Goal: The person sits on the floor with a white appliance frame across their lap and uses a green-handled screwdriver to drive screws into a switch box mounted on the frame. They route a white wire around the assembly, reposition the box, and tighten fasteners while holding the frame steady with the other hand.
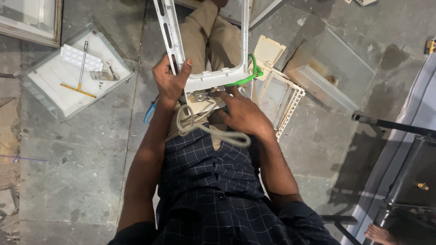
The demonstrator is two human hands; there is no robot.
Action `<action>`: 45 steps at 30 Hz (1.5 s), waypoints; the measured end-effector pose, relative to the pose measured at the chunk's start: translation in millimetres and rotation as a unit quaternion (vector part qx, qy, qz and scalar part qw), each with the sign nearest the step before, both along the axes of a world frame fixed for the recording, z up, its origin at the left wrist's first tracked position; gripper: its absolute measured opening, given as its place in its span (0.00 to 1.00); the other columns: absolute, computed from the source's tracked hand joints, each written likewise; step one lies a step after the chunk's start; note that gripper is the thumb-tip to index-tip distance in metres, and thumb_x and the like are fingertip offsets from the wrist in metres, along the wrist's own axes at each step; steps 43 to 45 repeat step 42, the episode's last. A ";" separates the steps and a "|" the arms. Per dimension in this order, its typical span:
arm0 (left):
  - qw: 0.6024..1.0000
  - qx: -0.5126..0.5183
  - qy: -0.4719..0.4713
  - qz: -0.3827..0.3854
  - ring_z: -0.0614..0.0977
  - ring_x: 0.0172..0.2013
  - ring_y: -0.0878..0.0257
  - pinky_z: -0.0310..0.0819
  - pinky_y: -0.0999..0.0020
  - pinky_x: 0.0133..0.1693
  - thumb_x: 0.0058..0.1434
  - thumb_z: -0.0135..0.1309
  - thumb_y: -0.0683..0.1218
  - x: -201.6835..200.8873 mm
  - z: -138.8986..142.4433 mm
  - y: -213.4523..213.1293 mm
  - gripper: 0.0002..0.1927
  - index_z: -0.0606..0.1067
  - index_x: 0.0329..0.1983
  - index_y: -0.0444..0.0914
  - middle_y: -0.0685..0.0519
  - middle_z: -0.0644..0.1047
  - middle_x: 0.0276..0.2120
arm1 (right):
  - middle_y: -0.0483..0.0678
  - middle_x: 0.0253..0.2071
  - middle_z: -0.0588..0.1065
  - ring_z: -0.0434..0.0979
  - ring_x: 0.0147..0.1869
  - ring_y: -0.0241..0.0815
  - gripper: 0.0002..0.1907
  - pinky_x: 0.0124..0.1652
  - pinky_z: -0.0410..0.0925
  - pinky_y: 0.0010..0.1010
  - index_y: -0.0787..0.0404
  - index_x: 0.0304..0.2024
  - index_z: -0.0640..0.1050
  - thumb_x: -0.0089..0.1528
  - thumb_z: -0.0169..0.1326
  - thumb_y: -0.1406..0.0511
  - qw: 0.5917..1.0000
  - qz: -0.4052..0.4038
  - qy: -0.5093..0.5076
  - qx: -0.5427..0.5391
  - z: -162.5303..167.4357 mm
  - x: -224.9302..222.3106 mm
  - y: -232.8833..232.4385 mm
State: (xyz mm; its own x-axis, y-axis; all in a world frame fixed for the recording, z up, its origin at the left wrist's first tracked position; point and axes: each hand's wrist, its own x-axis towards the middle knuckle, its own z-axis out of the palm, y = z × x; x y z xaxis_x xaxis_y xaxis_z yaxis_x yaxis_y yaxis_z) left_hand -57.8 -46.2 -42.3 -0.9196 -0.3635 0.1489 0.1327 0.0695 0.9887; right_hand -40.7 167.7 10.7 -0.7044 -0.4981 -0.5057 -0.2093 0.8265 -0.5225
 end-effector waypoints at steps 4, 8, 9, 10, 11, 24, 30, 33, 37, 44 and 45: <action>1.000 0.016 0.009 -0.004 0.68 0.28 0.73 0.63 0.72 0.31 0.65 0.64 0.51 0.4 -0.5 -0.3 0.17 0.76 0.35 0.32 0.59 0.72 0.25 | 0.63 0.67 0.66 0.71 0.65 0.66 0.30 0.61 0.65 0.50 0.58 0.65 0.71 0.60 0.55 0.61 0.999 0.037 -0.014 -0.023 -0.9 -8.4 7.4; 1.000 0.005 0.017 -0.006 0.68 0.28 0.73 0.62 0.72 0.31 0.65 0.64 0.51 -0.8 -0.9 -1.4 0.17 0.75 0.35 0.32 0.60 0.71 0.25 | 0.63 0.60 0.72 0.74 0.60 0.65 0.26 0.58 0.67 0.49 0.60 0.61 0.75 0.60 0.55 0.62 0.996 0.073 0.009 -0.044 -0.2 -16.7 10.0; 1.000 0.013 0.020 -0.009 0.68 0.28 0.73 0.62 0.72 0.31 0.65 0.64 0.51 -1.2 -1.0 -1.3 0.18 0.75 0.35 0.32 0.60 0.71 0.25 | 0.61 0.57 0.75 0.76 0.58 0.63 0.23 0.56 0.68 0.48 0.59 0.60 0.76 0.61 0.54 0.62 0.996 0.080 0.000 -0.043 -0.6 -19.7 9.7; 1.000 0.016 0.023 -0.011 0.68 0.28 0.73 0.62 0.72 0.31 0.66 0.64 0.51 -1.6 -0.9 -1.1 0.18 0.75 0.35 0.32 0.60 0.71 0.25 | 0.59 0.53 0.77 0.78 0.56 0.61 0.21 0.55 0.70 0.47 0.58 0.58 0.78 0.63 0.54 0.62 0.995 0.086 -0.009 -0.042 -1.2 -23.5 8.7; 0.999 0.018 0.026 -0.012 0.68 0.29 0.73 0.62 0.72 0.31 0.66 0.64 0.51 -1.5 -0.8 -0.9 0.18 0.75 0.35 0.32 0.59 0.71 0.25 | 0.57 0.50 0.80 0.80 0.54 0.59 0.18 0.54 0.72 0.46 0.56 0.57 0.79 0.64 0.53 0.61 0.995 0.094 -0.017 -0.042 -1.7 -25.2 7.3; 1.000 0.025 0.003 -0.009 0.69 0.28 0.73 0.63 0.72 0.31 0.66 0.64 0.51 -2.5 -2.6 -1.9 0.16 0.77 0.36 0.32 0.59 0.73 0.25 | 0.54 0.39 0.82 0.82 0.45 0.57 0.11 0.43 0.72 0.47 0.58 0.41 0.83 0.58 0.62 0.61 0.998 -0.040 0.045 0.009 6.2 -18.6 -18.2; 1.000 0.017 -0.008 -0.001 0.70 0.29 0.73 0.65 0.72 0.32 0.66 0.64 0.48 -2.3 1.9 0.0 0.14 0.77 0.38 0.31 0.60 0.74 0.26 | 0.56 0.38 0.81 0.83 0.42 0.55 0.12 0.45 0.72 0.46 0.59 0.41 0.83 0.56 0.63 0.61 0.999 -0.042 0.034 0.006 12.2 -19.1 -16.6; 0.999 0.020 -0.022 0.012 0.69 0.28 0.74 0.65 0.72 0.31 0.66 0.63 0.46 -1.9 4.8 1.3 0.12 0.78 0.37 0.31 0.60 0.74 0.25 | 0.57 0.38 0.81 0.83 0.43 0.56 0.14 0.45 0.73 0.46 0.60 0.41 0.83 0.58 0.63 0.59 0.998 -0.044 0.039 0.017 13.4 -18.1 -16.0; 0.998 -0.005 -0.062 0.031 0.68 0.27 0.74 0.64 0.73 0.29 0.64 0.64 0.45 -3.5 6.3 0.9 0.11 0.78 0.35 0.32 0.61 0.73 0.23 | 0.57 0.36 0.81 0.82 0.43 0.58 0.13 0.47 0.73 0.46 0.55 0.44 0.84 0.61 0.59 0.57 0.998 -0.041 0.010 0.043 13.3 -20.1 -13.4; 0.997 -0.012 -0.071 0.035 0.67 0.26 0.74 0.62 0.73 0.28 0.64 0.64 0.45 -10.8 7.0 2.9 0.11 0.79 0.34 0.32 0.61 0.72 0.22 | 0.56 0.38 0.82 0.82 0.45 0.57 0.14 0.46 0.71 0.46 0.59 0.41 0.84 0.59 0.62 0.57 0.999 -0.025 0.031 0.009 4.0 -27.8 -11.2; 0.997 -0.012 -0.071 0.035 0.67 0.26 0.74 0.62 0.73 0.28 0.64 0.64 0.45 -10.8 7.0 2.9 0.11 0.79 0.34 0.32 0.61 0.72 0.22 | 0.56 0.38 0.82 0.82 0.45 0.57 0.14 0.46 0.71 0.46 0.59 0.41 0.84 0.59 0.62 0.57 0.999 -0.025 0.031 0.009 4.0 -27.8 -11.2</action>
